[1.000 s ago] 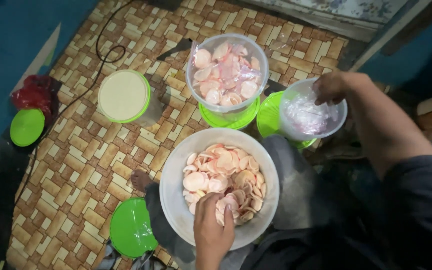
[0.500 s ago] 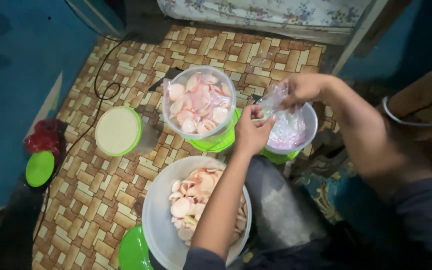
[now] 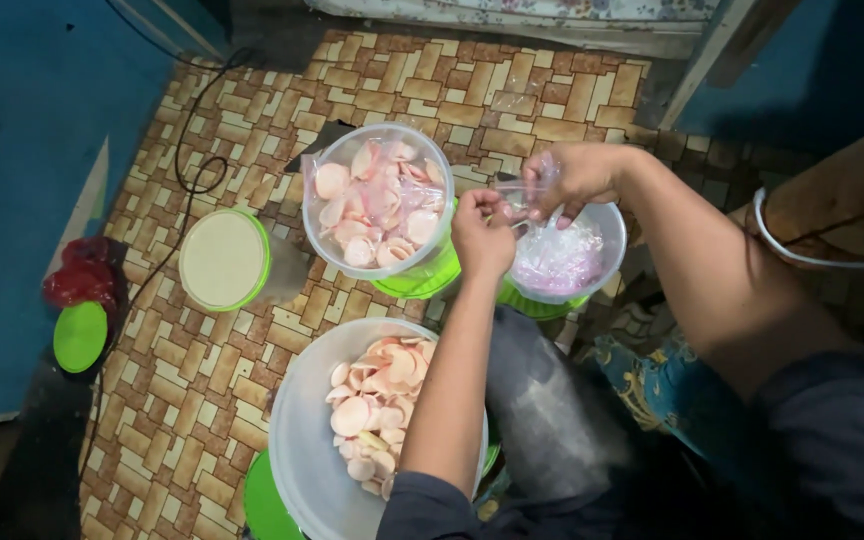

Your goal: Packaging thin food items, likely crackers, from large plastic containers into smaller individual plastic bags while sitting on the floor.

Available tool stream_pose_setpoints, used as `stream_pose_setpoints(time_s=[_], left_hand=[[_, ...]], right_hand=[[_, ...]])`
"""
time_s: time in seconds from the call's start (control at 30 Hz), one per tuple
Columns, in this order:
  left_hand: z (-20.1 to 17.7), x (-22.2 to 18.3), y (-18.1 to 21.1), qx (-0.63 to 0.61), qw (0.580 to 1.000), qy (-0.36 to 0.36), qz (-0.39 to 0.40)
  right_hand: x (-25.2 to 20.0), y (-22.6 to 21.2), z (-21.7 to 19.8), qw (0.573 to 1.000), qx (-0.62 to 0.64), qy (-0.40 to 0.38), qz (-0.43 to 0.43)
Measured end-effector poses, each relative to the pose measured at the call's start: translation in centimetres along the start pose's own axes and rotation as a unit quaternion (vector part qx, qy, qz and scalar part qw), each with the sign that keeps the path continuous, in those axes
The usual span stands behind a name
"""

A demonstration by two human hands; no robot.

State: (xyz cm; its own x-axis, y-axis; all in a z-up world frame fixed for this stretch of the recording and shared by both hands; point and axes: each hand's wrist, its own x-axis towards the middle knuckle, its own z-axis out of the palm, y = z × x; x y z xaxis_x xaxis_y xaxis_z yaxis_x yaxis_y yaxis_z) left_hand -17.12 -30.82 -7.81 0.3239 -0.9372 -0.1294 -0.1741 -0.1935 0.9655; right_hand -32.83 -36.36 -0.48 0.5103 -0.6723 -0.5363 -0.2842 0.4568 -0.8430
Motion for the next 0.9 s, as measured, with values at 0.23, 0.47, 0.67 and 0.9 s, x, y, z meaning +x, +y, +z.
stream_pose_setpoints(time_s=[0.23, 0.47, 0.67, 0.9], left_hand=[[-1.3, -1.5, 4.1, -0.109, 0.990, 0.050, -0.072], [-5.9, -1.9, 5.3, -0.053, 0.998, -0.010, -0.024], [-9.1, -2.4, 3.7, 0.055, 0.993, -0.012, 0.105], [-11.7, -5.2, 4.2, 0.101, 0.971, 0.005, 0.218]], right_hand=[[0.0, 0.4, -0.4, 0.994, -0.101, 0.017, 0.034], [1.3, 1.8, -0.9, 0.959, -0.234, 0.014, 0.158], [-2.2, -4.5, 3.2, 0.970, -0.244, -0.011, 0.012], [-3.2, -5.0, 8.4, 0.956, -0.269, -0.028, -0.114]])
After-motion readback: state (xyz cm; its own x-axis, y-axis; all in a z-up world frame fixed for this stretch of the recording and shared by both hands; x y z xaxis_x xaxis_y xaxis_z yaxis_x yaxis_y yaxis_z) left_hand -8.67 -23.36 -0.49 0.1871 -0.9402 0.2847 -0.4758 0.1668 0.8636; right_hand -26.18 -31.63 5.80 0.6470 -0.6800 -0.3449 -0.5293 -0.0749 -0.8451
